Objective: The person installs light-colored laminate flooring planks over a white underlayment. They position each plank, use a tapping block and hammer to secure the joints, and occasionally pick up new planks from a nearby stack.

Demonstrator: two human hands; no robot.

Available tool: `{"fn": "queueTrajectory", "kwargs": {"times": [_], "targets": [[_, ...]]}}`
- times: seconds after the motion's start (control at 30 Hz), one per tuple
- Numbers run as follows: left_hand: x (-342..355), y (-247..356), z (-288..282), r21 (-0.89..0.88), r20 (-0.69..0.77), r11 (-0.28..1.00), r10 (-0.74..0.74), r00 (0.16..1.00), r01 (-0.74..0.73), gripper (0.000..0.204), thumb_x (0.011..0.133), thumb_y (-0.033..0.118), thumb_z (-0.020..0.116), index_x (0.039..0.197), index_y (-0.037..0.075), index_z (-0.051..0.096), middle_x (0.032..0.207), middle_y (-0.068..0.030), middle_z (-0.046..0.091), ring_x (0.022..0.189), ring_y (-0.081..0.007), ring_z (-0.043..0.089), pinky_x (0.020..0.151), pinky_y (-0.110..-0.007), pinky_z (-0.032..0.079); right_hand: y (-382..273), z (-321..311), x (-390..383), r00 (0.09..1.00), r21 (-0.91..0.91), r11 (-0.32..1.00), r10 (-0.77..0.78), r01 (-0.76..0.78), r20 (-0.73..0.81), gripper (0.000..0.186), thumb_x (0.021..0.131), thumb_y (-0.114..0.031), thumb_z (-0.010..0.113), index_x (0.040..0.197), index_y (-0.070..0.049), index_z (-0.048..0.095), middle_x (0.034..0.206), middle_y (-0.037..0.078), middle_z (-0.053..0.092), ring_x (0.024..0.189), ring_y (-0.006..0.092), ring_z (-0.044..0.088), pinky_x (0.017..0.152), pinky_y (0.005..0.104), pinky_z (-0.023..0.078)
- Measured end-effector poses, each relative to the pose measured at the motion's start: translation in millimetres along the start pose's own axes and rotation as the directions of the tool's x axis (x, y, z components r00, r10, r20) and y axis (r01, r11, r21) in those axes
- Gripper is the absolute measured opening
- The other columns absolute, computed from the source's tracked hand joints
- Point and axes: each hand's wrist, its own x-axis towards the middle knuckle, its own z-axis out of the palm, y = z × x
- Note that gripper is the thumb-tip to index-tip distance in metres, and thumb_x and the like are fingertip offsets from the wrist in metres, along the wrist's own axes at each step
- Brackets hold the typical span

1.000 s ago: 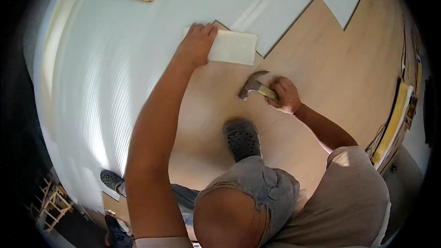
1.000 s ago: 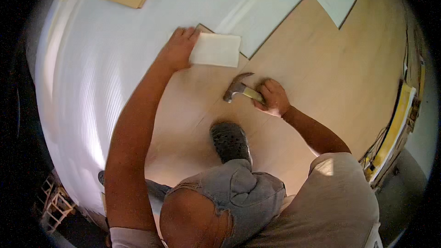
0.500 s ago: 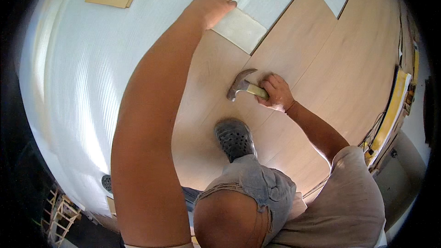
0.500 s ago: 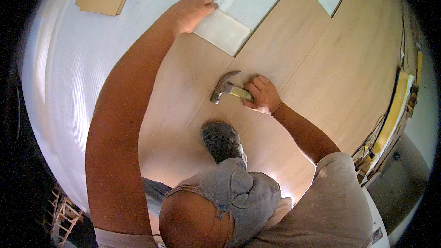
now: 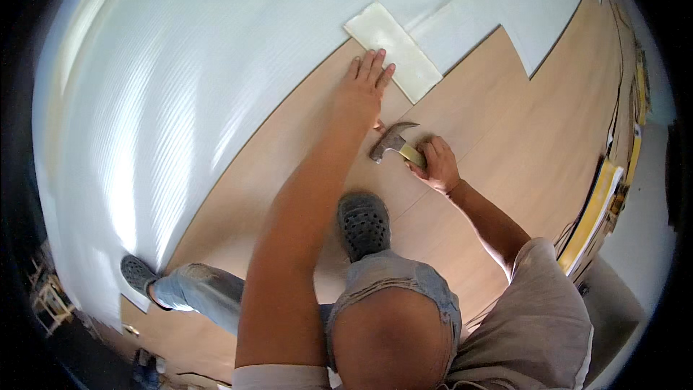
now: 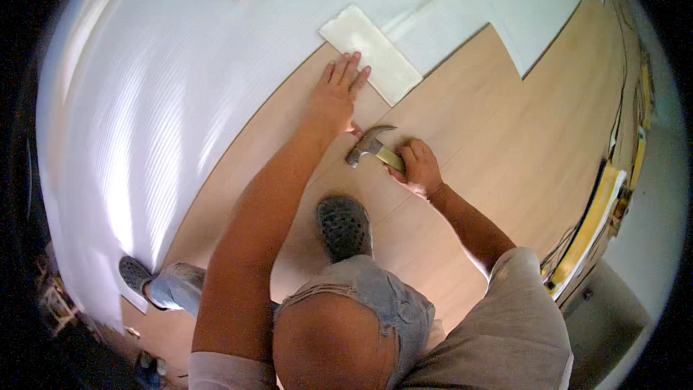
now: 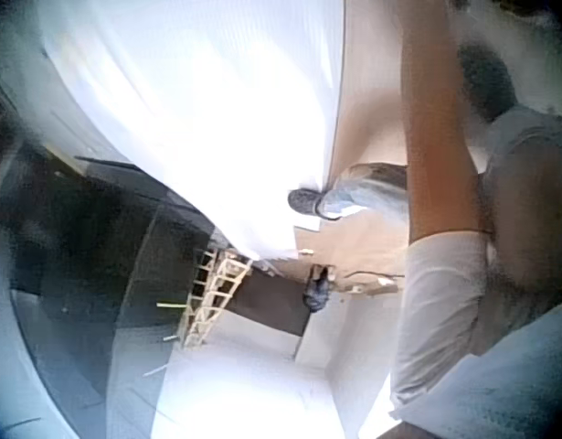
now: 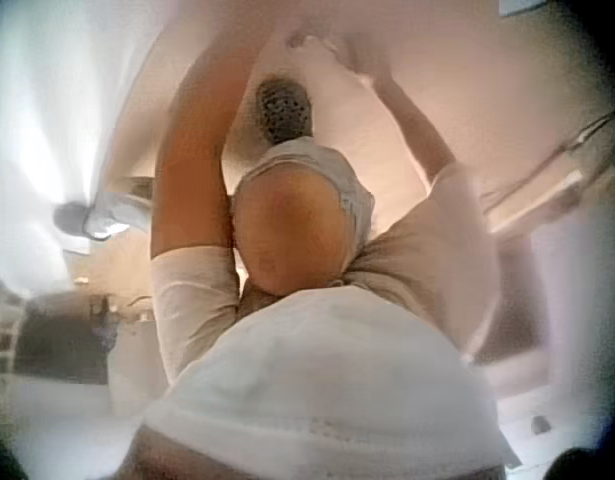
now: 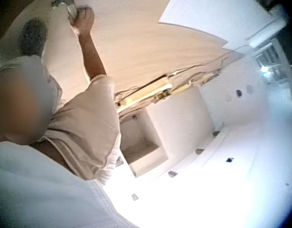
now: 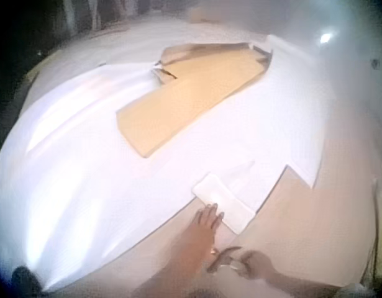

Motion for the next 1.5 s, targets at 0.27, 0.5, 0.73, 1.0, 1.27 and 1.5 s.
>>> {"fn": "queueTrajectory", "kwargs": {"times": [0.27,0.5,0.73,1.0,1.27,1.5], "targets": [[-11.8,13.9,0.8,-0.012,0.087,0.987,-0.16,0.983,0.161,0.129,0.07,0.066,0.08,0.163,0.014,0.008,0.17,-0.0141,0.003,0.156,-0.0337,0.006,0.127,-0.045,0.007,17.1,-79.6,8.9,0.957,0.137,0.98,0.103,-0.144,0.271,0.039,0.085,-0.027,0.075,0.108,-0.003,0.054,0.099,0.02,0.061,0.079,0.0422,0.066,0.068,0.0515,0.055],[-18.6,14.5,1.5,-0.029,0.089,0.983,-0.179,0.98,0.183,0.137,0.063,0.067,0.083,0.163,0.012,0.008,0.169,-0.0158,0.003,0.156,-0.0342,0.006,0.127,-0.044,0.008,101.8,-139.0,116.6,0.762,0.185,0.748,0.647,-0.637,0.011,0.028,0.093,-0.023,0.062,0.106,0.0,0.054,0.085,0.026,0.067,0.073,0.0426,0.068,0.063,0.0461,0.054],[-16.2,8.9,6.1,-0.039,0.067,0.982,-0.183,0.981,0.186,0.136,0.061,0.065,0.085,0.163,0.012,0.011,0.169,-0.0166,0.004,0.155,-0.0353,0.006,0.127,-0.045,0.008,67.3,-101.5,186.1,0.757,-0.192,0.818,0.574,-0.542,0.311,0.021,0.094,-0.018,0.055,0.105,0.0,0.053,0.075,0.017,0.058,0.053,0.0234,0.059,0.044,0.0415,0.047],[18.8,30.2,3.6,-0.285,-0.114,0.952,-0.154,0.981,0.116,0.123,0.066,0.055,0.084,0.159,0.008,0.02,0.168,-0.0167,0.01,0.155,-0.0363,0.006,0.127,-0.049,0.001,325.0,-122.4,153.0,0.601,0.167,0.58,0.791,-0.797,0.119,0.04,0.091,-0.017,0.061,0.127,0.0,0.058,0.081,0.01,0.06,0.059,0.0255,0.054,0.047,0.0342,0.045],[69.8,29.7,63.1,-0.074,-0.413,0.98,-0.198,0.889,0.184,0.057,0.1,0.04,0.049,0.154,0.023,0.04,0.168,-0.0114,0.017,0.154,-0.0386,0.012,0.125,-0.057,0.003,412.4,-112.1,178.9,0.998,-0.045,0.998,0.035,-0.032,0.057,0.052,0.096,-0.028,0.058,0.136,0.004,0.049,0.098,0.018,0.062,0.076,0.0318,0.062,0.067,0.0452,0.051],[96.0,28.2,34.3,-0.091,-0.392,0.988,-0.149,0.908,0.122,0.064,0.102,0.042,0.047,0.16,0.021,0.027,0.17,-0.0113,0.008,0.155,-0.0384,0.007,0.126,-0.056,0.003,409.1,-174.2,151.3,0.997,-0.328,0.942,-0.066,0.073,0.032,0.038,0.102,-0.022,0.055,0.131,0.002,0.052,0.084,0.017,0.057,0.071,0.0284,0.055,0.064,0.0483,0.05]]}}
